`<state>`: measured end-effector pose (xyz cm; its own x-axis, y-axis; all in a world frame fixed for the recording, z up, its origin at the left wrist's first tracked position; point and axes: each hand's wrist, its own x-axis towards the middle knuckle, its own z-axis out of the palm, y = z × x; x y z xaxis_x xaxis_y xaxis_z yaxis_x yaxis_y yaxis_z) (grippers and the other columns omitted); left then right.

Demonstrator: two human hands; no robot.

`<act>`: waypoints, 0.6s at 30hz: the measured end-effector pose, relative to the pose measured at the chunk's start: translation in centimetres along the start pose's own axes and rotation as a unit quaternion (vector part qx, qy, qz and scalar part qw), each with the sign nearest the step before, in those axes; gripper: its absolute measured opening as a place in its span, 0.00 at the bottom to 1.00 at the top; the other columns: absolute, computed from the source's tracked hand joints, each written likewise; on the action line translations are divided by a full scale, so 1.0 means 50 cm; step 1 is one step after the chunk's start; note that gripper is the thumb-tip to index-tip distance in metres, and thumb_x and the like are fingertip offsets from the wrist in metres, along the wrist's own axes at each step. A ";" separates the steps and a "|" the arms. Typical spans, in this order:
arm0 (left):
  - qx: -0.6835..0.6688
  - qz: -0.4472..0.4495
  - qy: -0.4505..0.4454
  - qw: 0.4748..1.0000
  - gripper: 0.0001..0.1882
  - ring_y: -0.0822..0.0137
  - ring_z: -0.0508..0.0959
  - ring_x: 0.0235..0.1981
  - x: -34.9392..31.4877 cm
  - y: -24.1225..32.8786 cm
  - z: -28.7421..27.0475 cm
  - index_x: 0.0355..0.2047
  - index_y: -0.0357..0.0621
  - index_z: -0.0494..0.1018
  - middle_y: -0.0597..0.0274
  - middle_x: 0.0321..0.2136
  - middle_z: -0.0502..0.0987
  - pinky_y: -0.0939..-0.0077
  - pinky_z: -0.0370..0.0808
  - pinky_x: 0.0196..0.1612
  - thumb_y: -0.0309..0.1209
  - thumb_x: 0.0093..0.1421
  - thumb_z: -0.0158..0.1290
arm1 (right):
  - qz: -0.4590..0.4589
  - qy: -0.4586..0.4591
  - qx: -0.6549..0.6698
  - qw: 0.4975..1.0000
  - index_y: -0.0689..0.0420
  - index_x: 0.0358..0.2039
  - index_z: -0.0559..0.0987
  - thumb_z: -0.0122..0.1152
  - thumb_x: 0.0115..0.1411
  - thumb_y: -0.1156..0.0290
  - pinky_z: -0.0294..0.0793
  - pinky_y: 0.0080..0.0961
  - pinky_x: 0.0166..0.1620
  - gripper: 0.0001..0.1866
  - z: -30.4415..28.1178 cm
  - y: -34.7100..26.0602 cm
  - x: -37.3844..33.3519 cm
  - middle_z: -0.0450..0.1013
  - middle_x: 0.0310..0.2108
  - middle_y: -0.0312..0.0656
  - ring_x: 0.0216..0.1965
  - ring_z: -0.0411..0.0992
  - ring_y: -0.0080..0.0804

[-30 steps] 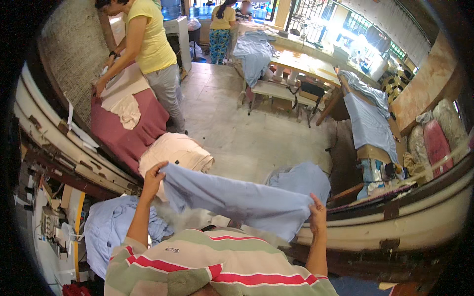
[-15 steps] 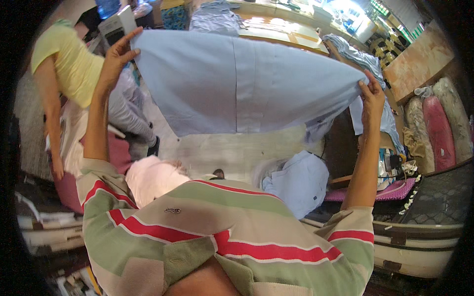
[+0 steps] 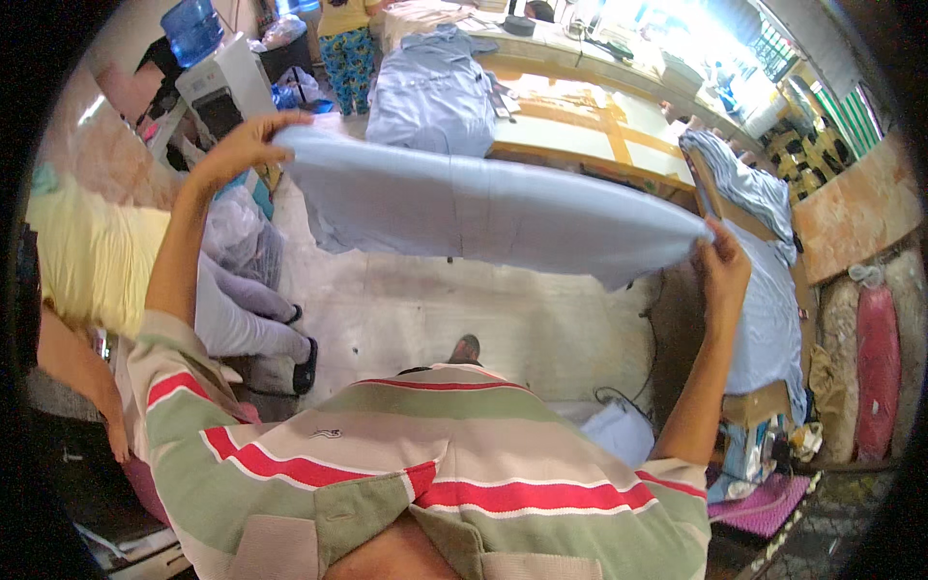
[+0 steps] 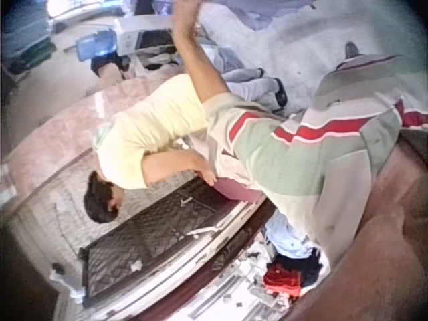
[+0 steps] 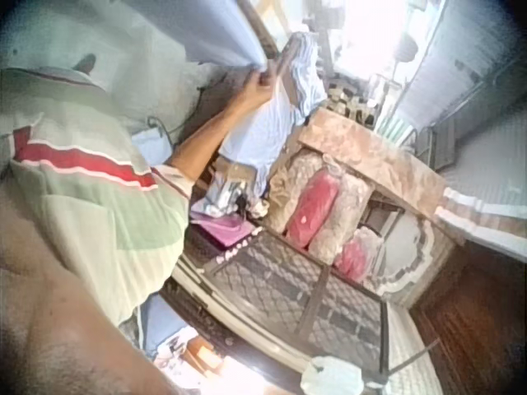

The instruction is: The person irons a blue shirt on a padded table using a steam iron, adjusts the collar and front panels, and uses snips to trim loose threads.

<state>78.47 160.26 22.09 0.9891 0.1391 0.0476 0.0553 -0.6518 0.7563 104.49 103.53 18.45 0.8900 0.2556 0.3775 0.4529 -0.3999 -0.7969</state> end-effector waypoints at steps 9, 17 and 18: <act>0.390 0.177 0.204 0.880 0.10 0.51 0.73 0.39 0.366 -0.117 -0.200 0.37 0.45 0.72 0.52 0.32 0.73 0.67 0.69 0.41 0.32 0.56 0.49 | -0.001 0.054 0.001 0.999 0.59 0.36 0.75 0.52 0.59 0.73 0.64 0.15 0.27 0.06 0.236 0.012 0.230 0.67 0.27 0.32 0.21 0.60 0.19; 0.223 0.218 0.258 0.915 0.14 0.61 0.76 0.25 0.944 -0.227 -0.303 0.38 0.39 0.75 0.47 0.27 0.77 0.67 0.71 0.33 0.35 0.57 0.49 | -0.121 0.264 0.092 0.953 0.61 0.40 0.71 0.53 0.60 0.72 0.75 0.28 0.42 0.09 0.309 0.001 0.433 0.73 0.32 0.41 0.34 0.74 0.31; 0.185 0.269 0.309 0.893 0.13 0.62 0.76 0.25 0.984 -0.225 -0.318 0.38 0.38 0.74 0.49 0.27 0.77 0.69 0.71 0.33 0.33 0.57 0.48 | -0.162 0.279 0.139 0.936 0.62 0.39 0.71 0.53 0.60 0.73 0.73 0.29 0.45 0.08 0.305 -0.043 0.417 0.73 0.34 0.43 0.36 0.74 0.33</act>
<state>124.33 186.31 26.29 0.6284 0.0428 0.7767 -0.2508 -0.9340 0.2544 121.29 123.14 20.83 0.6327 -0.2074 0.7461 0.7411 -0.1175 -0.6611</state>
